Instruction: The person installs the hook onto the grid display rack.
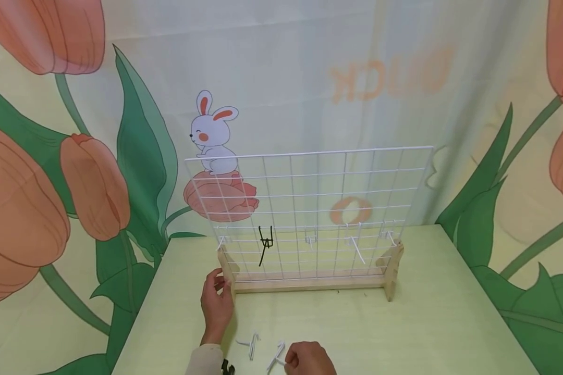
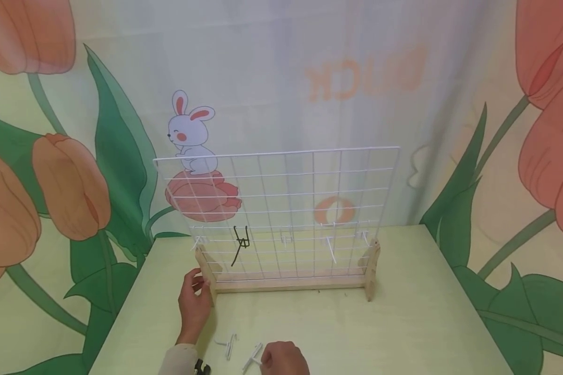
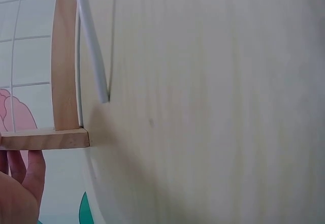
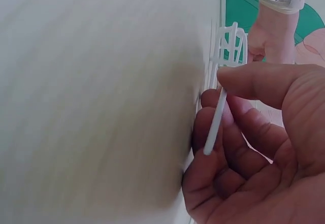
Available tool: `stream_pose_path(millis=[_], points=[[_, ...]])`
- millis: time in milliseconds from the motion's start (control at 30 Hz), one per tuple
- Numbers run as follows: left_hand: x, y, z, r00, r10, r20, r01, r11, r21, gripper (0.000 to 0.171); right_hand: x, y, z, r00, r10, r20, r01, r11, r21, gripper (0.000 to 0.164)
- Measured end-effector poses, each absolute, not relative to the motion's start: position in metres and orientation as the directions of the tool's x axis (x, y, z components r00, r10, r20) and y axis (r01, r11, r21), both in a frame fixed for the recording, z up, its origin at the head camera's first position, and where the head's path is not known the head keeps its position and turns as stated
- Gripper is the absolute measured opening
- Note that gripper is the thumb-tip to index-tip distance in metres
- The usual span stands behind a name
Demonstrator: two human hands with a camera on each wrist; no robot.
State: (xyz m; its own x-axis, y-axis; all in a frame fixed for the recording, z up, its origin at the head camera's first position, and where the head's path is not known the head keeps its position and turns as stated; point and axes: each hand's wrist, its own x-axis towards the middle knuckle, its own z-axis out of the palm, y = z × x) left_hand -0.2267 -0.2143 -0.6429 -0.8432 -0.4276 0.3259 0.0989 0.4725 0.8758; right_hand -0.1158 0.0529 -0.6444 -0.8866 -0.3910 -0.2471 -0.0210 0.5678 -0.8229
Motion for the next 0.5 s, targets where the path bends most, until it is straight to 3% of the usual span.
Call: stream_pose_path(millis=[500], points=[[-0.226,-0.214,-0.643,-0.840,-0.426,0.337,0.096,0.493,0.865,0.040,-0.117,0.065,-0.650,-0.922,-0.379,-0.086,-0.103,0.451,-0.886,0.003]])
